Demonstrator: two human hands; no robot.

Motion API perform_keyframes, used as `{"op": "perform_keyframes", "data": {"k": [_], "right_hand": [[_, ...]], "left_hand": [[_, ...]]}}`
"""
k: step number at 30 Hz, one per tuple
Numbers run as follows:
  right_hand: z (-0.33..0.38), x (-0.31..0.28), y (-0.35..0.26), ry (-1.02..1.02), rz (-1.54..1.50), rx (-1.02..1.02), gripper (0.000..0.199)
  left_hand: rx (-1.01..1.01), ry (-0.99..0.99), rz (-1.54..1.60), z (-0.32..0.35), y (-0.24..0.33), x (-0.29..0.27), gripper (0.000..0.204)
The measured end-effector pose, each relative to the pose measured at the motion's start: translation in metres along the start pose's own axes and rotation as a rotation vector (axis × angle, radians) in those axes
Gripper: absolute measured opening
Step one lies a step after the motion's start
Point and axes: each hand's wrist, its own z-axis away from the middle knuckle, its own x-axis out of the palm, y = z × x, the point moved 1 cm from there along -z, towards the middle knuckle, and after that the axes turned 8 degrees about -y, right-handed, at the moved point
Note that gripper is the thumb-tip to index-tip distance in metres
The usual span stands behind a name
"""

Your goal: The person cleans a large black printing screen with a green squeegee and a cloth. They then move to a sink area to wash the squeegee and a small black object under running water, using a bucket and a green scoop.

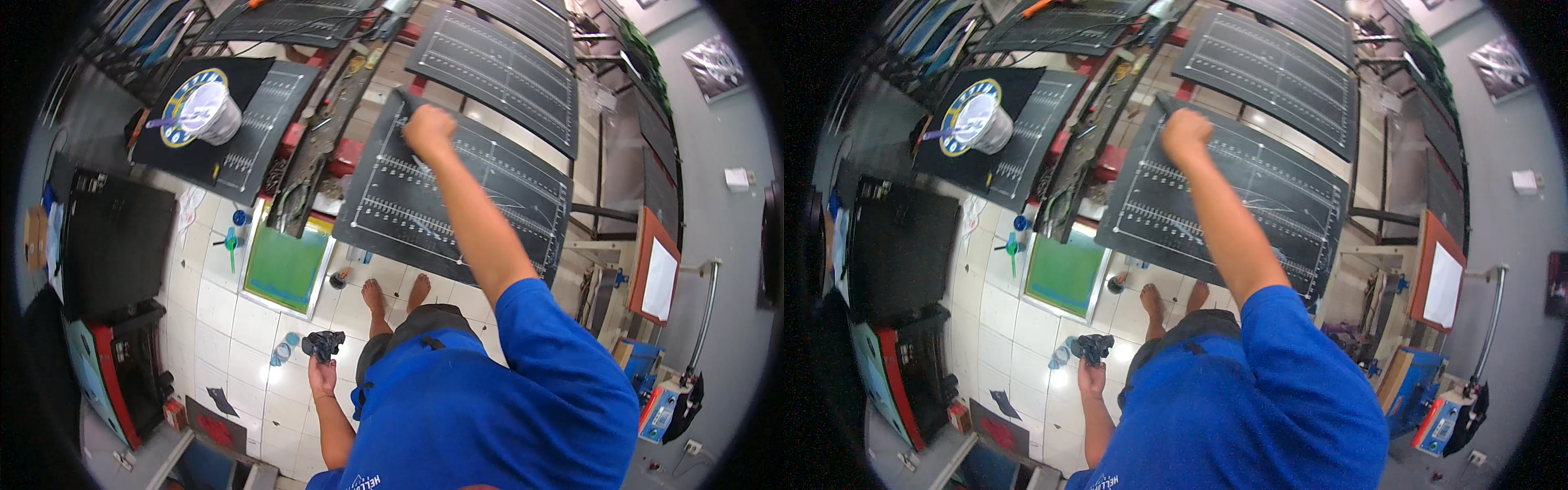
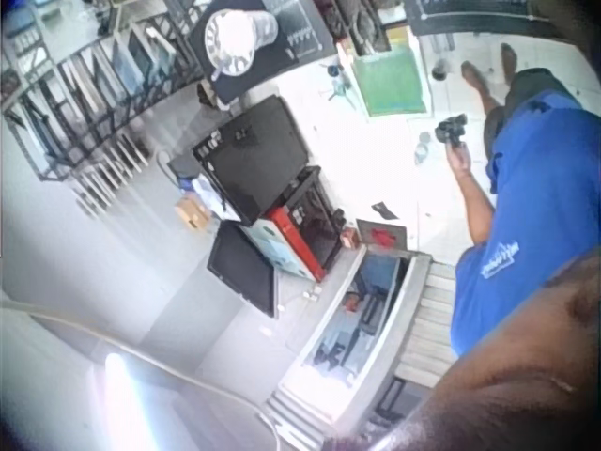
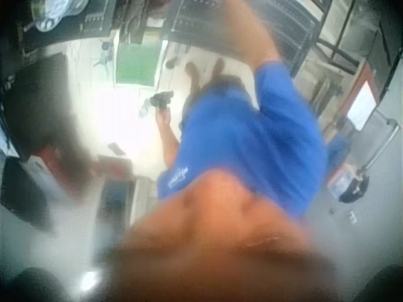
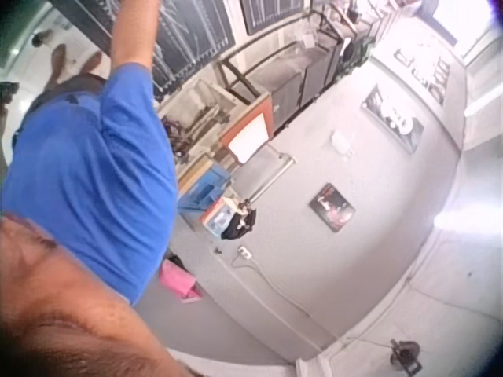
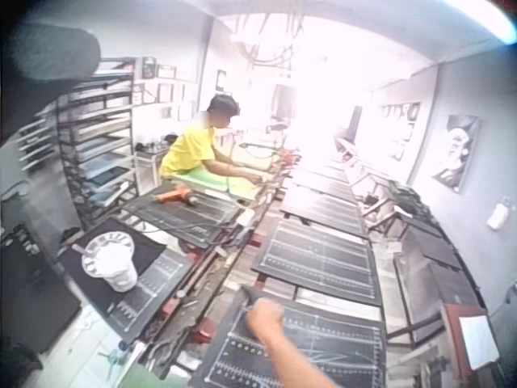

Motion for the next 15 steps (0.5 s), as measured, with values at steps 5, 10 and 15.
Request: {"op": "perform_keyframes", "data": {"k": [5,10,15], "right_hand": [[-0.055,0.007,-0.001,0.160,0.071,-0.139,0.020],[0.023,0.050,-0.015,0.294,0.207,-0.444,0.014],[0.184,0.074,0.023,0.095,0.034,-0.676,0.043]], "left_hand": [[0.027,0.031,0.021,0.033,-0.008,-0.014,0.021],[0.005,0.086,0.049,0.039,-0.019,-0.039,0.020],[-0.010,0.060,0.069,0.011,-0.016,-0.050,0.019]]}}
